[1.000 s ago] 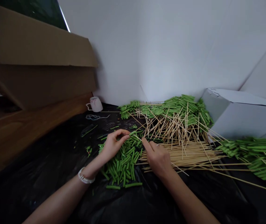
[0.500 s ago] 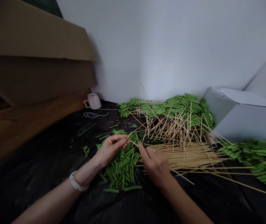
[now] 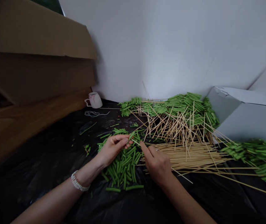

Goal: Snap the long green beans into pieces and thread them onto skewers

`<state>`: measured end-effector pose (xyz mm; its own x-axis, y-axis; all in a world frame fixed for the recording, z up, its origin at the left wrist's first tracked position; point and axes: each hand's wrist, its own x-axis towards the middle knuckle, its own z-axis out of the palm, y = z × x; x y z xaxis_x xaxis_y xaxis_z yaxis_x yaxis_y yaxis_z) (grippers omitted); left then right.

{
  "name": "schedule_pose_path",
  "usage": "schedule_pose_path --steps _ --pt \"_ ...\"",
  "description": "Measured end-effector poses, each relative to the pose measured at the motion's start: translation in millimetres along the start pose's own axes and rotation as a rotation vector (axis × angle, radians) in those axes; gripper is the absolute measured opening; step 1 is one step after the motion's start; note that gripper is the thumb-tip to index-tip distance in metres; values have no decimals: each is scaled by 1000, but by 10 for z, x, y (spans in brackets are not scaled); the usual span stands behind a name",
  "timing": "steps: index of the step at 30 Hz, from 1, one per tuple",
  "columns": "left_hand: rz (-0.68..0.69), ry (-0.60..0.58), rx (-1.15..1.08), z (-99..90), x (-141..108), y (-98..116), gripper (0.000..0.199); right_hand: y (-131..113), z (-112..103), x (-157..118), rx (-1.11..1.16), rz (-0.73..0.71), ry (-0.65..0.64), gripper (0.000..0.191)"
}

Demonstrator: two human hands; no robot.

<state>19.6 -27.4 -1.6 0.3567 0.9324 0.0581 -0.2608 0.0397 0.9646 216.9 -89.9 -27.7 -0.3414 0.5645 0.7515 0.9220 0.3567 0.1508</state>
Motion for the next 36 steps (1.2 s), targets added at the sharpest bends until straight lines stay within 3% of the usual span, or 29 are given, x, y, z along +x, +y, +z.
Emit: schedule_pose_path --steps 12,19,28,36 --pt "-2 -32 -2 -1 -15 13 33 -8 -17 8 29 -20 20 39" --pt "-76 -16 -86 26 -35 10 29 -41 -63 42 59 -38 79 34" --pt "-98 25 -174 30 -13 63 27 -75 -80 48 80 -11 62 33" --pt "-62 35 -92 -15 12 4 25 -80 -37 18 114 4 34 32"
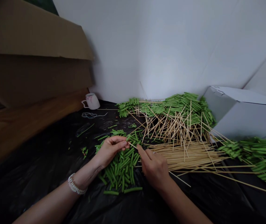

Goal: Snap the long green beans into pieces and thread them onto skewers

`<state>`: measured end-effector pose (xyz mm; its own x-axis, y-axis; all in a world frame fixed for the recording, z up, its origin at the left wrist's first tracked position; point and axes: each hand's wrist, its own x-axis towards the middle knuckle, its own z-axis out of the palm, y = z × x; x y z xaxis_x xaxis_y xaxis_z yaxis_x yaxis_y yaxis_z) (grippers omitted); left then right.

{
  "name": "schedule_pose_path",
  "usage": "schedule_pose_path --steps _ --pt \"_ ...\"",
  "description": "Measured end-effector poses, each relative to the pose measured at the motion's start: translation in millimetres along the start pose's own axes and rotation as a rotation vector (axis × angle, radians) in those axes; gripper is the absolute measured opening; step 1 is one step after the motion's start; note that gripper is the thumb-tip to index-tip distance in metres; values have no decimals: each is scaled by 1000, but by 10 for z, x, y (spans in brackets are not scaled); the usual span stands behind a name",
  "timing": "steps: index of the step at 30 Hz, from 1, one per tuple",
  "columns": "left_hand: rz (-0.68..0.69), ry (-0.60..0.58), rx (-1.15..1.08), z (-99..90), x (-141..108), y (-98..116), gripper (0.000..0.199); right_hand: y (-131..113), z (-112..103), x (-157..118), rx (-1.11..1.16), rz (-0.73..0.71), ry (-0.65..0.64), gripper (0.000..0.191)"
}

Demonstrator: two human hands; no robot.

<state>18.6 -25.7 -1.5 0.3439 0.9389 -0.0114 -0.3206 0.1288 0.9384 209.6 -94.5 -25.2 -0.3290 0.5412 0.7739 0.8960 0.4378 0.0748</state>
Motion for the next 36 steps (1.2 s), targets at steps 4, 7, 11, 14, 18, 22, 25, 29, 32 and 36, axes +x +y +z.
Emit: schedule_pose_path --steps 4,7,11,14,18,22,25,29,32,36 --pt "-13 0 12 12 -9 1 25 -23 26 -47 61 -14 -7 30" --pt "23 21 54 22 -23 9 24 -48 41 -75 116 -14 -18 31" --pt "26 -3 66 10 -28 15 24 -67 51 -86 141 -2 -4 33" --pt "-35 -46 31 -2 -28 32 26 -73 40 -77 160 -15 21 34" --pt "-65 -72 49 -17 -31 55 27 -84 27 -64 238 -3 16 32" --pt "-84 -83 67 -29 -34 52 26 -90 42 -81 295 43 -11 32" --pt "-91 -87 79 -15 -42 56 26 -92 46 -93 272 31 -6 33" --pt "-121 -80 65 8 -52 66 26 -95 33 -76 250 17 -7 34" --pt "-119 -92 79 3 -50 64 25 -91 36 -68 210 4 -2 35" --pt "-100 -107 105 6 -54 66 22 -91 50 -72 120 -38 25 32"
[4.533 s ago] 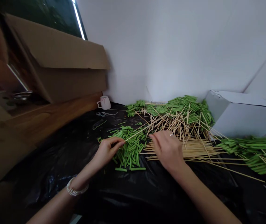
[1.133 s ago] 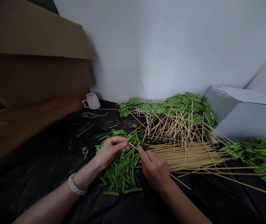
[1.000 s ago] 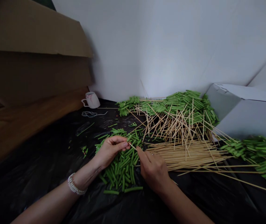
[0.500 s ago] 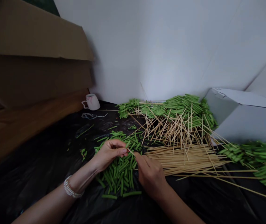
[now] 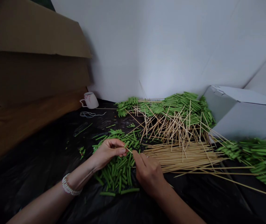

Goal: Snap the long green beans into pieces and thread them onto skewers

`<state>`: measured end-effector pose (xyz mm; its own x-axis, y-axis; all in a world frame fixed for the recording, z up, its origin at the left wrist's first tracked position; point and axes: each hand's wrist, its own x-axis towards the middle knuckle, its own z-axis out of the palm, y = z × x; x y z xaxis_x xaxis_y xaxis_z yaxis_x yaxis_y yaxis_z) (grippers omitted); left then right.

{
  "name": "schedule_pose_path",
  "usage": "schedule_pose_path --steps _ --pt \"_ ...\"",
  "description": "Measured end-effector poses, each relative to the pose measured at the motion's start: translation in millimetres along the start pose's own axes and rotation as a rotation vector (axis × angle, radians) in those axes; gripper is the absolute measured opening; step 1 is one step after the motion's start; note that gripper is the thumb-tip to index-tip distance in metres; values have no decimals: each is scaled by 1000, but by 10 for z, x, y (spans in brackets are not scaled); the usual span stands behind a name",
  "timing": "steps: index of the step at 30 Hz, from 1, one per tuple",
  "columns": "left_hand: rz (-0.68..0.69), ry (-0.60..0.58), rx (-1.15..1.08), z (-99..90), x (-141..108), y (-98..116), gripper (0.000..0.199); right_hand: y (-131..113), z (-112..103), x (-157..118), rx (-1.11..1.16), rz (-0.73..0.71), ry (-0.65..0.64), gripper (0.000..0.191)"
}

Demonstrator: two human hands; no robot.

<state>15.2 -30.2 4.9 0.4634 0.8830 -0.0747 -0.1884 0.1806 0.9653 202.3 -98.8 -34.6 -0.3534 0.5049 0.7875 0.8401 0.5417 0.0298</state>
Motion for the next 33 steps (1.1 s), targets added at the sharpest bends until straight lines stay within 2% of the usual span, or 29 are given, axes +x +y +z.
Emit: schedule_pose_path --steps 6,14,18,33 --pt "-14 -81 112 68 -30 -1 19 -49 -4 43 -10 -24 -33 29" --pt "78 12 73 -6 2 9 21 21 -32 37 -81 21 -57 30" --pt "90 22 46 -21 8 -3 21 17 -31 32 -72 23 -45 31" --pt "61 -52 146 69 -44 -75 23 -66 -37 111 -89 24 -47 29"
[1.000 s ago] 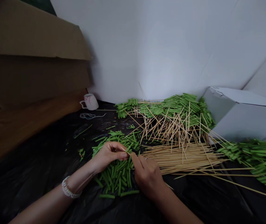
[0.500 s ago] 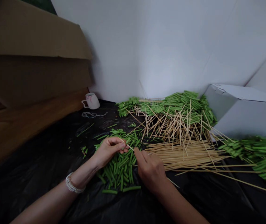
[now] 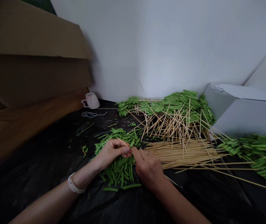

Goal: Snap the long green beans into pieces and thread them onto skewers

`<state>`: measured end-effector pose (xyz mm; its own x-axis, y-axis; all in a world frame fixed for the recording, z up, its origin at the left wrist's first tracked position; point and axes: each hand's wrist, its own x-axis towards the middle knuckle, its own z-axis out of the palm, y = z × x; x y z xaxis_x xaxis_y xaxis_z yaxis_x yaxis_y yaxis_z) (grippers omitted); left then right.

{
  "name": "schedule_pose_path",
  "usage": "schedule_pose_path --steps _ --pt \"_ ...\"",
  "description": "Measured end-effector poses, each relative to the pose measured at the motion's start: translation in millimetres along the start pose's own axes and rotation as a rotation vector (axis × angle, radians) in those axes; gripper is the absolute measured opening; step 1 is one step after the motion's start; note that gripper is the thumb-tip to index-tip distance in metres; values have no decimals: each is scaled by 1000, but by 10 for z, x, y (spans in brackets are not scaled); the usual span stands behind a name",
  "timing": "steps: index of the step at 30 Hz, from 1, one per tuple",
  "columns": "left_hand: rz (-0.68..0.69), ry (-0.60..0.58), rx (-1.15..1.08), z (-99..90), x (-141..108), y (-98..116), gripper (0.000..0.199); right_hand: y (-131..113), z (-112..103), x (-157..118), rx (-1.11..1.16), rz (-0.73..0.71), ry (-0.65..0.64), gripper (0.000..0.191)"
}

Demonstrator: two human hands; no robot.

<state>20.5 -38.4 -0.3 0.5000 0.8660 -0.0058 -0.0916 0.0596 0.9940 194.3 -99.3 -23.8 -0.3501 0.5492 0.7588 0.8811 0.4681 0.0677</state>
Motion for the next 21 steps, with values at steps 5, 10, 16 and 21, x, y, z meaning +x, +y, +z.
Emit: schedule_pose_path --steps 5,10,16,21 --pt "76 56 100 -47 24 108 28 92 -9 -18 -64 -8 1 34" --pt "233 306 290 -311 107 264 28 255 -25 -38 -176 35 19 37" --pt "288 293 696 -492 164 174 19 244 -2 -83 -147 -10 -15 37" --pt "411 -34 944 -541 113 219 15 193 21 -122 -107 -29 -54 42"
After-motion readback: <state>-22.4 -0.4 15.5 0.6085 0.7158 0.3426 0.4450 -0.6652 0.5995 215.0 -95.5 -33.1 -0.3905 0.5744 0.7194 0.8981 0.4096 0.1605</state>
